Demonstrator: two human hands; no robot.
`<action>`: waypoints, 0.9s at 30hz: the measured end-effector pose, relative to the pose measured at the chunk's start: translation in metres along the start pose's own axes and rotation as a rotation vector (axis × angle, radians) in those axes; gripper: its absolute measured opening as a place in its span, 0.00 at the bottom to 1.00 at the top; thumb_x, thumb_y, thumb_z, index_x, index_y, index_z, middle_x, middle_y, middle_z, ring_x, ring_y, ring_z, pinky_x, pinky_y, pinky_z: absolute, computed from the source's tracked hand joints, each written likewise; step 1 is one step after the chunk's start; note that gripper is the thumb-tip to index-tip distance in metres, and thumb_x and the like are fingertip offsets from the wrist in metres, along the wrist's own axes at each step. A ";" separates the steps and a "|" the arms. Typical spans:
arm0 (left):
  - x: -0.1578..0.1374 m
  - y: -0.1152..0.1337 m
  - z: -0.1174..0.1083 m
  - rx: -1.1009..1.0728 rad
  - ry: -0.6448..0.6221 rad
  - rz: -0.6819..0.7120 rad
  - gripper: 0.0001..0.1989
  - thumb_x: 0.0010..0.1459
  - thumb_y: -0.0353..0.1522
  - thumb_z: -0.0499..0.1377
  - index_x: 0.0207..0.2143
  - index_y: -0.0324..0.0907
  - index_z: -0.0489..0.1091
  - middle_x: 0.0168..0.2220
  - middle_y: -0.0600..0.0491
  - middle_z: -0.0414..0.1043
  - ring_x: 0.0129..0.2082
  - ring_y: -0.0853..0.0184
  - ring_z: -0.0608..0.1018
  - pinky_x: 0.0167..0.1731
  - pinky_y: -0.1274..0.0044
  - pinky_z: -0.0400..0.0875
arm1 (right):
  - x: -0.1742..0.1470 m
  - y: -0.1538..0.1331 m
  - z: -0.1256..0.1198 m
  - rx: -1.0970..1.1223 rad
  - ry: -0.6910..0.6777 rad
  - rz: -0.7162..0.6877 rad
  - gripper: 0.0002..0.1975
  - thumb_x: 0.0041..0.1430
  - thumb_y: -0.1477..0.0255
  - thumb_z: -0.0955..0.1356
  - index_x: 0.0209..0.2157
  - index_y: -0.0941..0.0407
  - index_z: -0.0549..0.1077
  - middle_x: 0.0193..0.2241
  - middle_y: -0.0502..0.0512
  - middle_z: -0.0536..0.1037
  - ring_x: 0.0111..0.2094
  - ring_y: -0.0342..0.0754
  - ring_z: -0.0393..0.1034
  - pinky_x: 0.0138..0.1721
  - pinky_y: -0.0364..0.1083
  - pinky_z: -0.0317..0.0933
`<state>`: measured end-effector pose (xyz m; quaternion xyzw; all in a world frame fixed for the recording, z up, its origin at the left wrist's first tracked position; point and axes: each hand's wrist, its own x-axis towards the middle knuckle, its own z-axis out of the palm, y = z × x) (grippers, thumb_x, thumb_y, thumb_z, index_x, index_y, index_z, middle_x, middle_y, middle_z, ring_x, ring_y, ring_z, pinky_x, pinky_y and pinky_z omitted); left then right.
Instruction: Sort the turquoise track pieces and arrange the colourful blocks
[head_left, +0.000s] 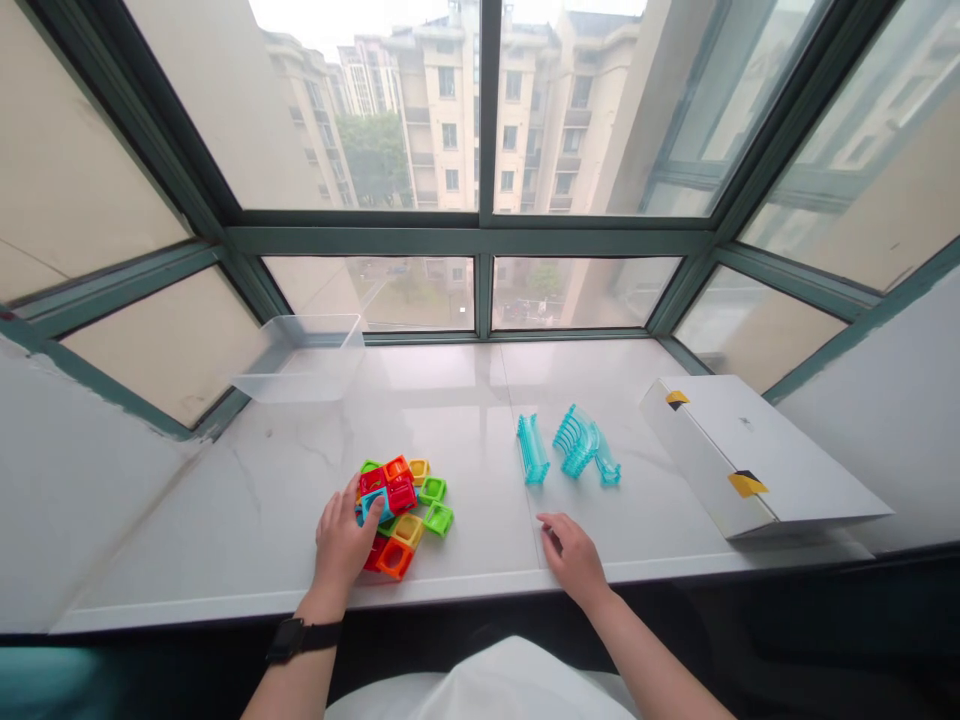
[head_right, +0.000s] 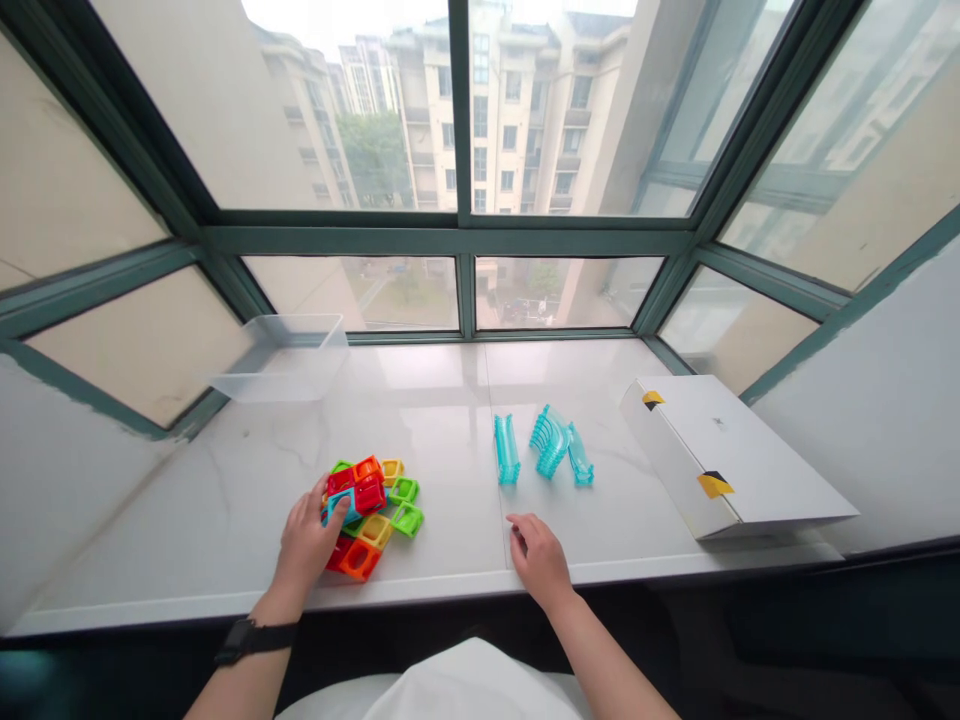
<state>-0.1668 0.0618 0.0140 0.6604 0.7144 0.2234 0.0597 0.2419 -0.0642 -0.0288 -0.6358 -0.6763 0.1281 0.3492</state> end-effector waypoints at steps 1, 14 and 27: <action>-0.001 0.003 0.002 -0.009 0.004 -0.013 0.32 0.71 0.49 0.49 0.72 0.46 0.58 0.63 0.44 0.71 0.65 0.51 0.69 0.65 0.59 0.64 | 0.001 -0.001 0.000 -0.009 -0.009 0.003 0.15 0.68 0.75 0.62 0.51 0.53 0.76 0.38 0.57 0.80 0.37 0.52 0.76 0.42 0.51 0.73; -0.031 0.075 0.038 -0.060 0.024 0.024 0.31 0.73 0.44 0.49 0.74 0.47 0.54 0.68 0.42 0.67 0.70 0.45 0.63 0.67 0.49 0.56 | 0.014 -0.045 0.036 0.082 -0.087 -0.084 0.23 0.65 0.71 0.70 0.61 0.50 0.70 0.52 0.61 0.77 0.46 0.56 0.76 0.50 0.56 0.72; -0.050 0.096 0.037 -0.121 -0.072 0.008 0.29 0.74 0.38 0.44 0.75 0.49 0.53 0.71 0.45 0.62 0.73 0.44 0.56 0.69 0.42 0.48 | 0.018 -0.042 0.041 0.122 -0.030 -0.076 0.20 0.67 0.74 0.66 0.59 0.51 0.71 0.50 0.59 0.80 0.39 0.53 0.76 0.48 0.54 0.73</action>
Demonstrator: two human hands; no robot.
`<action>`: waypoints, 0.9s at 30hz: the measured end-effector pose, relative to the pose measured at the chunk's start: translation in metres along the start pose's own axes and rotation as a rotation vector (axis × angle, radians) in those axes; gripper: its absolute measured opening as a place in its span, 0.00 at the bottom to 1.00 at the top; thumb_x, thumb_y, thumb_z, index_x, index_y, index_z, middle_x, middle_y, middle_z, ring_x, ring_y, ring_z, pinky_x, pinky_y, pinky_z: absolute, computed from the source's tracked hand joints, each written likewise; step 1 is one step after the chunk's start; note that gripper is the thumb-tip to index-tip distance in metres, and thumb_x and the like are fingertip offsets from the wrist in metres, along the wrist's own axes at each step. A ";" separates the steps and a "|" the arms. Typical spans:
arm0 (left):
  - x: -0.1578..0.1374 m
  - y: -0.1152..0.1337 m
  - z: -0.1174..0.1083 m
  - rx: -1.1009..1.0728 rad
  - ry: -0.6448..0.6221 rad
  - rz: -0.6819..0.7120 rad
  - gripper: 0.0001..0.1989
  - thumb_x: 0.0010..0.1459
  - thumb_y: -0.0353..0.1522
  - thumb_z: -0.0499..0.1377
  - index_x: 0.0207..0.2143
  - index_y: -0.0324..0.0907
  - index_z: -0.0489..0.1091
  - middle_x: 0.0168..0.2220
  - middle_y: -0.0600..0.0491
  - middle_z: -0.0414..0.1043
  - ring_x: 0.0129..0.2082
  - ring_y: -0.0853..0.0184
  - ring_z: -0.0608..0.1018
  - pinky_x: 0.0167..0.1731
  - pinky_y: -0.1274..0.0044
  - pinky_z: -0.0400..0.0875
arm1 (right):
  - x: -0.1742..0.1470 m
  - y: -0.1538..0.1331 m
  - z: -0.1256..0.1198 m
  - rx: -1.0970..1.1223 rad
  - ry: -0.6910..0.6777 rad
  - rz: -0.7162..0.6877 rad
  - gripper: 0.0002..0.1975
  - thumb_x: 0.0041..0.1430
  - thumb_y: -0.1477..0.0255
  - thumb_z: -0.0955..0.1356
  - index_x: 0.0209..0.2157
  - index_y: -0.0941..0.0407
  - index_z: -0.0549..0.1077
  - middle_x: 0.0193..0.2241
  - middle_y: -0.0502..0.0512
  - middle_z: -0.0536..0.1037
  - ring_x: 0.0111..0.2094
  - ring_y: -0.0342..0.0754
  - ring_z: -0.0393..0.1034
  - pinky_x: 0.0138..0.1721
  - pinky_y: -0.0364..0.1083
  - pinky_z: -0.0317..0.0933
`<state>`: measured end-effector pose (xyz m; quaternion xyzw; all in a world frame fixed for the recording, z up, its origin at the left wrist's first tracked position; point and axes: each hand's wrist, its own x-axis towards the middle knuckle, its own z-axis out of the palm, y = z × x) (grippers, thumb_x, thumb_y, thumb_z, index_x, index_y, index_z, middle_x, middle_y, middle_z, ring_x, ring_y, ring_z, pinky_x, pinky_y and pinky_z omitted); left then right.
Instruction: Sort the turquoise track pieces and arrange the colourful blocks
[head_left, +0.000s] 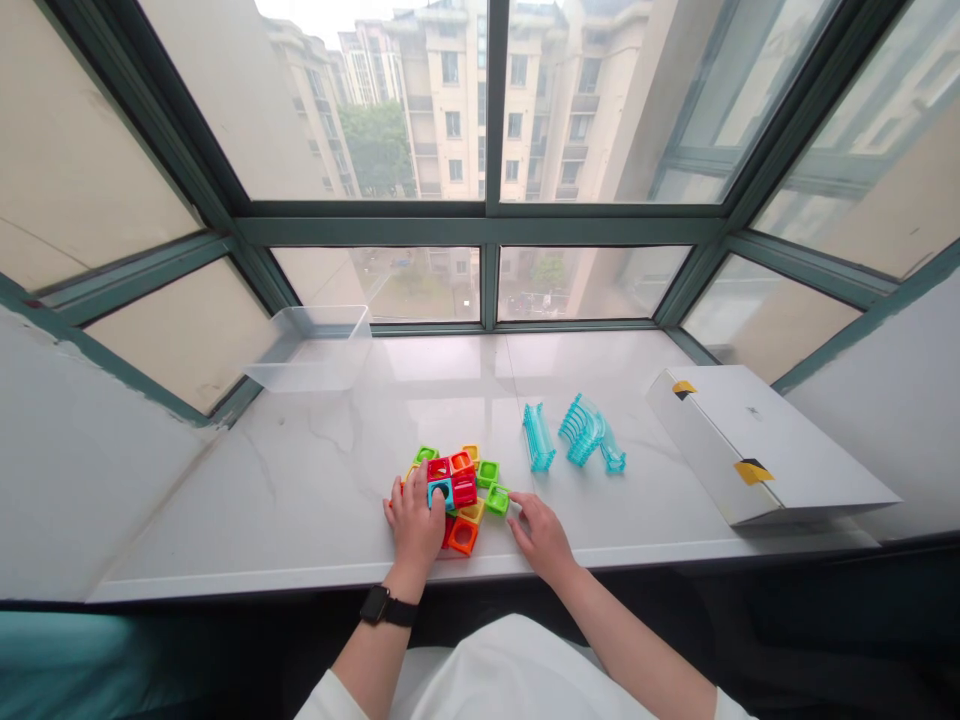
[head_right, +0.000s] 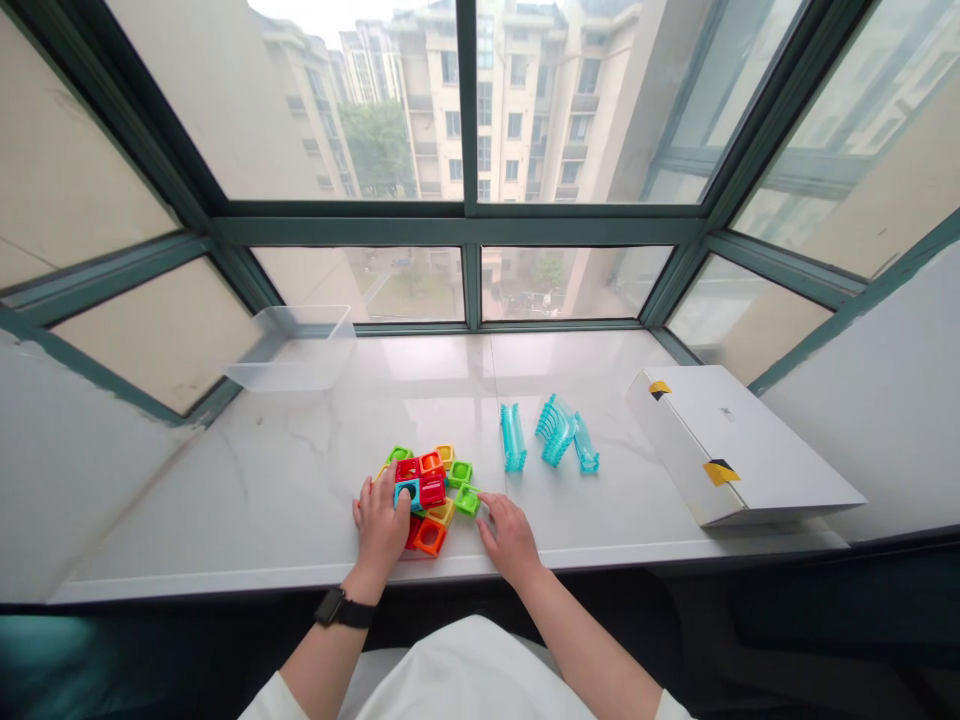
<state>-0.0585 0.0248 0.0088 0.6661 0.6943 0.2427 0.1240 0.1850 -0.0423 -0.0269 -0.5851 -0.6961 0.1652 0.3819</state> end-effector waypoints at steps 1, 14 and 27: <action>-0.001 -0.001 -0.001 -0.007 -0.018 -0.004 0.29 0.74 0.37 0.44 0.75 0.49 0.54 0.72 0.46 0.61 0.74 0.44 0.55 0.69 0.42 0.47 | 0.000 0.000 0.000 0.000 0.000 0.001 0.21 0.67 0.74 0.66 0.60 0.51 0.71 0.49 0.59 0.80 0.39 0.52 0.76 0.47 0.54 0.74; -0.009 -0.007 -0.021 -0.055 -0.009 0.118 0.26 0.75 0.41 0.45 0.69 0.47 0.64 0.71 0.43 0.63 0.73 0.49 0.60 0.71 0.46 0.47 | -0.004 -0.001 0.000 -0.017 -0.013 0.012 0.26 0.66 0.74 0.66 0.65 0.49 0.67 0.53 0.61 0.76 0.41 0.54 0.76 0.49 0.56 0.75; -0.013 0.036 -0.024 0.167 -0.120 0.522 0.42 0.56 0.38 0.69 0.71 0.52 0.61 0.75 0.45 0.53 0.75 0.42 0.53 0.71 0.49 0.51 | 0.019 0.002 0.012 -0.002 -0.029 -0.031 0.22 0.63 0.77 0.68 0.58 0.49 0.74 0.56 0.60 0.77 0.57 0.58 0.73 0.60 0.61 0.69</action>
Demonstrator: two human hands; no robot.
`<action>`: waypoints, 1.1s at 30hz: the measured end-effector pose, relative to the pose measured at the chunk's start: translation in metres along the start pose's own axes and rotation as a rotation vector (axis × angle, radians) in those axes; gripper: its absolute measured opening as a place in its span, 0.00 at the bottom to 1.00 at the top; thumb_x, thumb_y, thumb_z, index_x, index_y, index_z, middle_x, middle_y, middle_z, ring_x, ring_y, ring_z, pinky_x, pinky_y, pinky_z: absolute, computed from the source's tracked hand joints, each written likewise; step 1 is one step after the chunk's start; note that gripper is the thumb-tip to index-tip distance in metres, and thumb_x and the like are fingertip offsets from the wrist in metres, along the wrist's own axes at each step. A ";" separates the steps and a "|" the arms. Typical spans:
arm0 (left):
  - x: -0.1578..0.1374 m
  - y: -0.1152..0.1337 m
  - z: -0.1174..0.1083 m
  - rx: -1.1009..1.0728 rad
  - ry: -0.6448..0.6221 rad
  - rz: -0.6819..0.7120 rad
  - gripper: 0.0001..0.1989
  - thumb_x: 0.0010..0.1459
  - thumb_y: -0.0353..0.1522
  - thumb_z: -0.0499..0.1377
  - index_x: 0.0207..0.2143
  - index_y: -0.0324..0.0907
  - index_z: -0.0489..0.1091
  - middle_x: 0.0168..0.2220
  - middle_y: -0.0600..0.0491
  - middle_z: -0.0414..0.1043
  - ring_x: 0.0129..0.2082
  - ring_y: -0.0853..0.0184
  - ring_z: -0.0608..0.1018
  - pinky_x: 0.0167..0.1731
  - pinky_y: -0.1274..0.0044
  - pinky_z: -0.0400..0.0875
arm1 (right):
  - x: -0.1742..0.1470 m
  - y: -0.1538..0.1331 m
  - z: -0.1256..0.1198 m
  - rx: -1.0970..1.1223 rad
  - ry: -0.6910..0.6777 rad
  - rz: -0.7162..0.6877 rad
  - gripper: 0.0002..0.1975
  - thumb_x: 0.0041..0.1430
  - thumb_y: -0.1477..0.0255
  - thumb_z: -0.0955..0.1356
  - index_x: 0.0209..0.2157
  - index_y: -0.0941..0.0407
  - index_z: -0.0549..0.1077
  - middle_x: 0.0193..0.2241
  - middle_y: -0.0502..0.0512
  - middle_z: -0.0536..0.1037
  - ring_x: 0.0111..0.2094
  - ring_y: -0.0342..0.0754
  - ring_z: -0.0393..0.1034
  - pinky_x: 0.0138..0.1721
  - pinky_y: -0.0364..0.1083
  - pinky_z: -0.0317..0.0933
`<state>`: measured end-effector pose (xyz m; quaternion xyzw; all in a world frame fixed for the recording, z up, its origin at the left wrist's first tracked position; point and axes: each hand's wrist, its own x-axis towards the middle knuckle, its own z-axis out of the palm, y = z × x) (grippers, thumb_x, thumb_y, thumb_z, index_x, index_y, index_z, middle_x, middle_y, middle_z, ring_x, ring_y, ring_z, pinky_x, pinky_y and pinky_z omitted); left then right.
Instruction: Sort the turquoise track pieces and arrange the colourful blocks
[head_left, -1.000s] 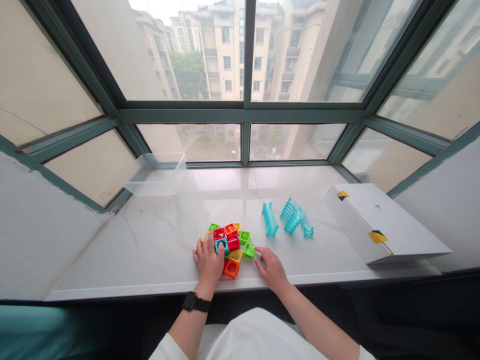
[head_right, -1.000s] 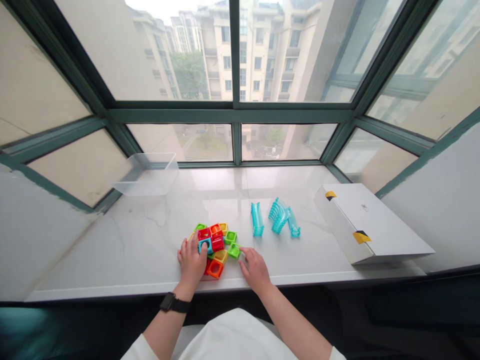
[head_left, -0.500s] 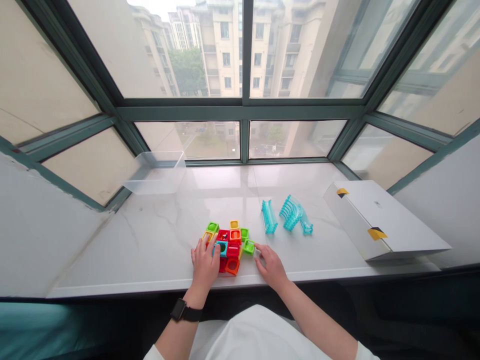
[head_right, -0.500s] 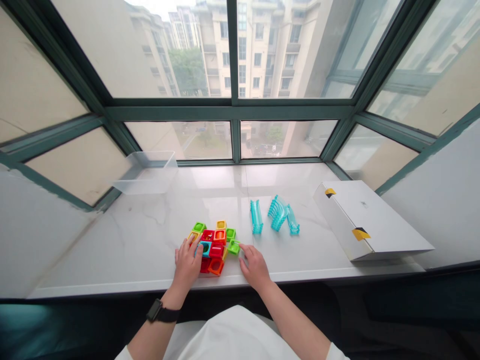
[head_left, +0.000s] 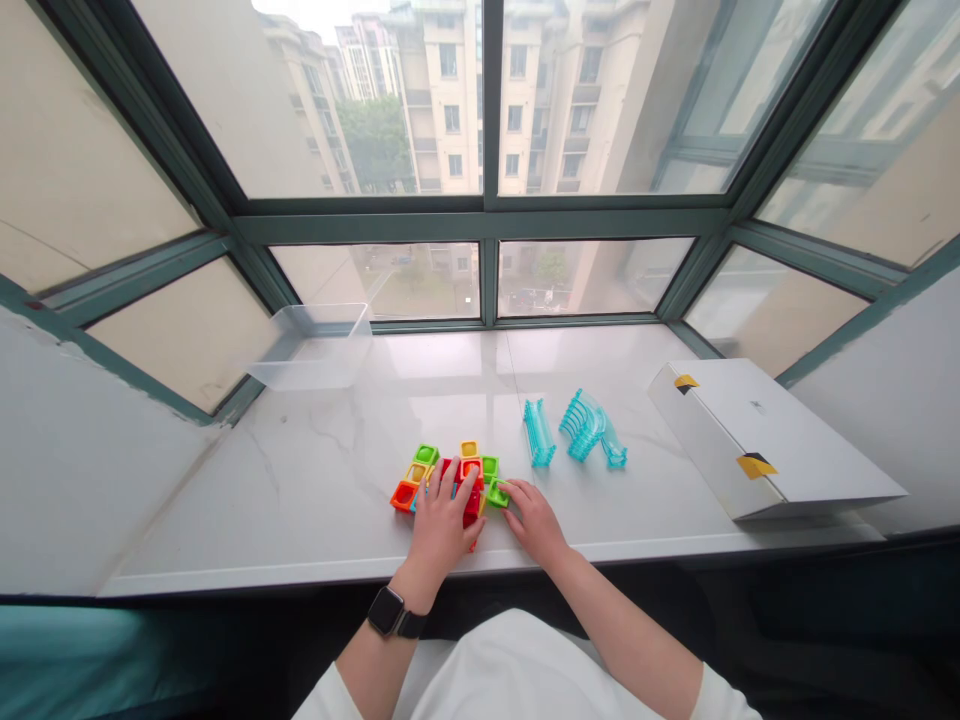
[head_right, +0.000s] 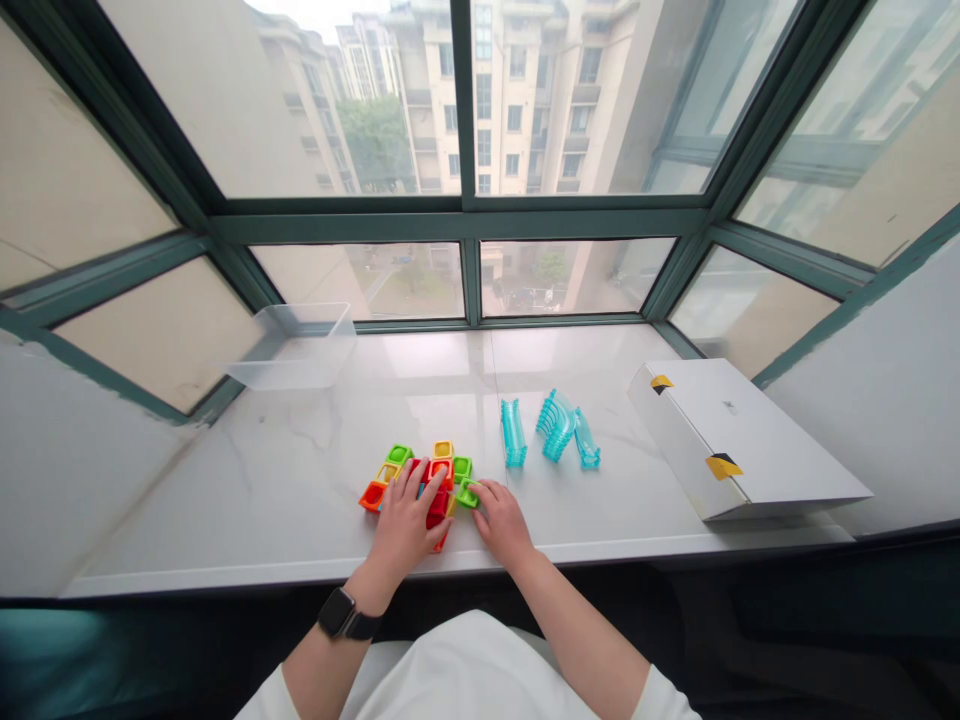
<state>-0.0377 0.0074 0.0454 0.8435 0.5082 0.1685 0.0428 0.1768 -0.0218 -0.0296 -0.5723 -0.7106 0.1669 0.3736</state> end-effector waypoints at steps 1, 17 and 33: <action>0.000 -0.001 0.002 0.002 0.002 -0.007 0.42 0.56 0.38 0.69 0.71 0.51 0.61 0.75 0.45 0.53 0.75 0.43 0.53 0.70 0.51 0.53 | -0.001 0.000 0.000 0.007 0.002 0.003 0.21 0.63 0.77 0.68 0.57 0.50 0.75 0.56 0.60 0.77 0.57 0.57 0.73 0.60 0.60 0.69; 0.003 0.004 0.007 0.042 0.012 -0.088 0.37 0.59 0.37 0.66 0.70 0.49 0.64 0.75 0.45 0.54 0.75 0.44 0.52 0.68 0.55 0.61 | -0.017 0.002 -0.017 0.239 0.118 0.134 0.14 0.56 0.76 0.67 0.45 0.52 0.75 0.51 0.59 0.80 0.54 0.56 0.75 0.56 0.56 0.71; -0.008 0.040 -0.030 -0.617 0.064 -0.087 0.21 0.70 0.42 0.57 0.61 0.46 0.70 0.62 0.42 0.71 0.62 0.53 0.74 0.63 0.58 0.70 | -0.020 -0.034 -0.059 0.889 0.147 0.400 0.31 0.59 0.58 0.76 0.60 0.49 0.67 0.53 0.62 0.79 0.54 0.59 0.77 0.57 0.61 0.72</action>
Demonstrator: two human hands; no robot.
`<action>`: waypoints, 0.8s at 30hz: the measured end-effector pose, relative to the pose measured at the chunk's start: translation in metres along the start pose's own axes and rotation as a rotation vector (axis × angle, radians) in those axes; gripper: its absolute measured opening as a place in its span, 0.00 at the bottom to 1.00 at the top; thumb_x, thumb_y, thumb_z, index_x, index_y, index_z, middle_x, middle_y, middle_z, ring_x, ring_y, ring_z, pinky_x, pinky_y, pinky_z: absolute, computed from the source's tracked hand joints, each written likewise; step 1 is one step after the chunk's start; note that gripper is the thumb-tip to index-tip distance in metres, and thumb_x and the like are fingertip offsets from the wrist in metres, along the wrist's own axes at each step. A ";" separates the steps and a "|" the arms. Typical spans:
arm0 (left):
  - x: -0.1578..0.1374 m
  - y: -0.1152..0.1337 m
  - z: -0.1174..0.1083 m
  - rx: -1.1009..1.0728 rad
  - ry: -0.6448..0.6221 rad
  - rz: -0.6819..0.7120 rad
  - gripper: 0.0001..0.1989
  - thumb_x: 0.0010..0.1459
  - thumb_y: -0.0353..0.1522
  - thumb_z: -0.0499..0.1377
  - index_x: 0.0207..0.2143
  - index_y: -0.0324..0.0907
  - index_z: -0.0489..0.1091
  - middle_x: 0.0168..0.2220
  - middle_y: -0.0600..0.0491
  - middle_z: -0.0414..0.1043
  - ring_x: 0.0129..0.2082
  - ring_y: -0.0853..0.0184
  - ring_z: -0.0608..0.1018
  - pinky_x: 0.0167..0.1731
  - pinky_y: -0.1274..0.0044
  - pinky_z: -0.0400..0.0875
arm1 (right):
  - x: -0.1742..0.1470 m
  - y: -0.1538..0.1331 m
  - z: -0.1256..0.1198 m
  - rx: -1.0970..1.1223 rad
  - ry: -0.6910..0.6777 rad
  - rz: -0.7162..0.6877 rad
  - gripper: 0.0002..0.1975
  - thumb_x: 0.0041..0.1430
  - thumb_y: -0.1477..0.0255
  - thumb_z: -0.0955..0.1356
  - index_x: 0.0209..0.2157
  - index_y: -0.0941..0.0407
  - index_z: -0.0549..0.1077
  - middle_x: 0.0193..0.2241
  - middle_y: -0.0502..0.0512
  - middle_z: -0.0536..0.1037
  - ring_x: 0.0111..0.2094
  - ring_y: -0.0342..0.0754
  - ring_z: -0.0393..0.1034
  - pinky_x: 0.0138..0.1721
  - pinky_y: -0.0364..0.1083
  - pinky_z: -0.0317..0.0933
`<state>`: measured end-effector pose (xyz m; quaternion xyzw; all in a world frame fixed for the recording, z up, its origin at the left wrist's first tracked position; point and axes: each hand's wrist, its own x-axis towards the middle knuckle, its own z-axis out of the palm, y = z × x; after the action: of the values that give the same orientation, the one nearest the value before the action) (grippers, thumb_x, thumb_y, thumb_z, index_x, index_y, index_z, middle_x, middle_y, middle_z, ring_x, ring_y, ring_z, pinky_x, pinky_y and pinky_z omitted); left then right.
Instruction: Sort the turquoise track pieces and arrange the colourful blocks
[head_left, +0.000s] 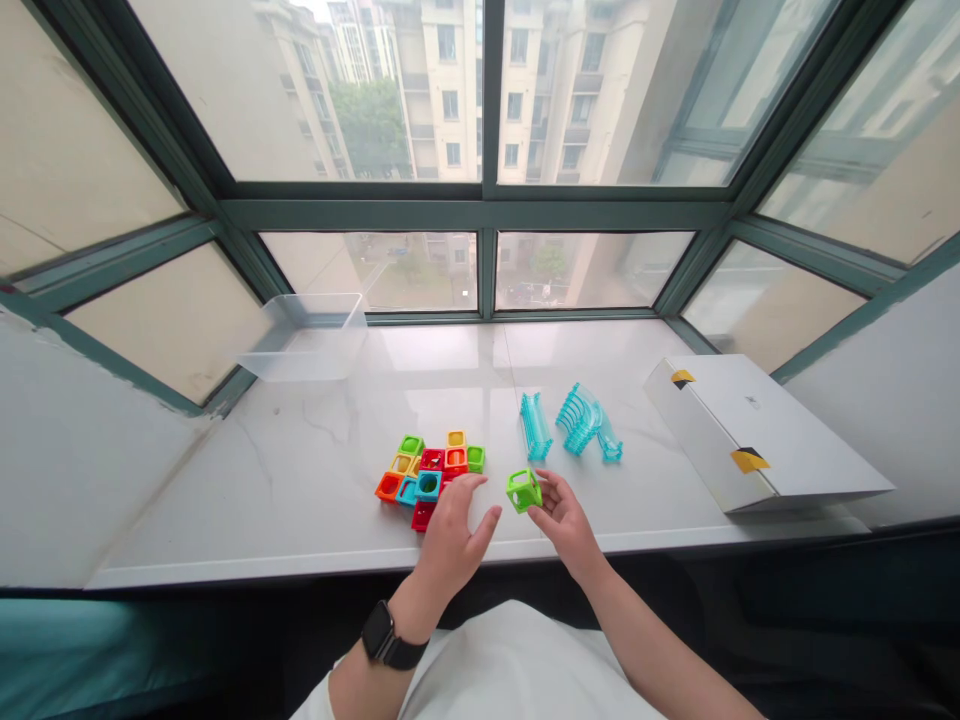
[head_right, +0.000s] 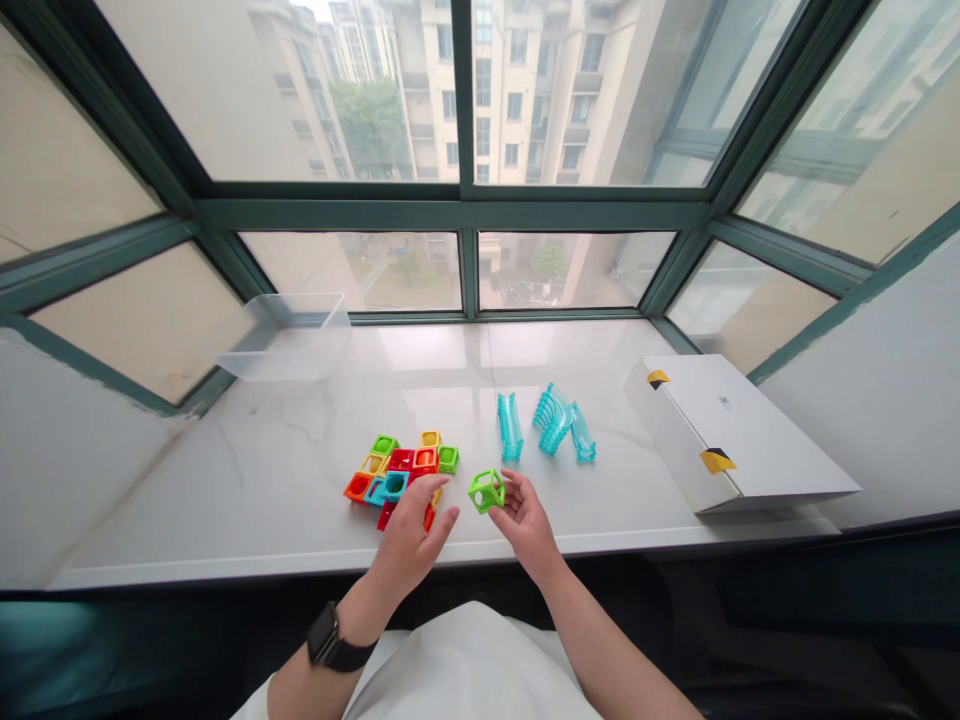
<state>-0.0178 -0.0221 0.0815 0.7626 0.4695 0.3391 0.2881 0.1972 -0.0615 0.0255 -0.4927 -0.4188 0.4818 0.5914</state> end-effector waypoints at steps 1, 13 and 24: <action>-0.001 0.007 0.004 -0.130 -0.032 -0.055 0.19 0.70 0.43 0.57 0.58 0.46 0.71 0.59 0.42 0.74 0.58 0.55 0.77 0.58 0.61 0.75 | -0.001 -0.006 0.005 0.009 -0.010 -0.010 0.33 0.59 0.58 0.77 0.62 0.49 0.67 0.54 0.62 0.78 0.55 0.59 0.76 0.59 0.62 0.71; 0.009 0.030 0.005 -0.421 -0.163 -0.025 0.15 0.70 0.41 0.58 0.51 0.48 0.80 0.57 0.46 0.77 0.57 0.57 0.78 0.57 0.67 0.74 | -0.005 -0.039 0.023 0.255 -0.084 0.154 0.33 0.57 0.54 0.78 0.59 0.49 0.70 0.48 0.59 0.81 0.49 0.59 0.80 0.54 0.63 0.74; 0.012 0.020 0.025 -0.701 -0.107 -0.338 0.24 0.67 0.53 0.58 0.44 0.42 0.77 0.42 0.48 0.81 0.42 0.60 0.82 0.44 0.69 0.79 | -0.011 -0.037 0.007 -0.247 -0.101 -0.073 0.25 0.61 0.61 0.76 0.57 0.50 0.73 0.40 0.54 0.80 0.39 0.53 0.77 0.45 0.54 0.75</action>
<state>0.0170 -0.0220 0.0847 0.5466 0.4284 0.3865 0.6069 0.1943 -0.0727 0.0630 -0.5213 -0.5220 0.4288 0.5214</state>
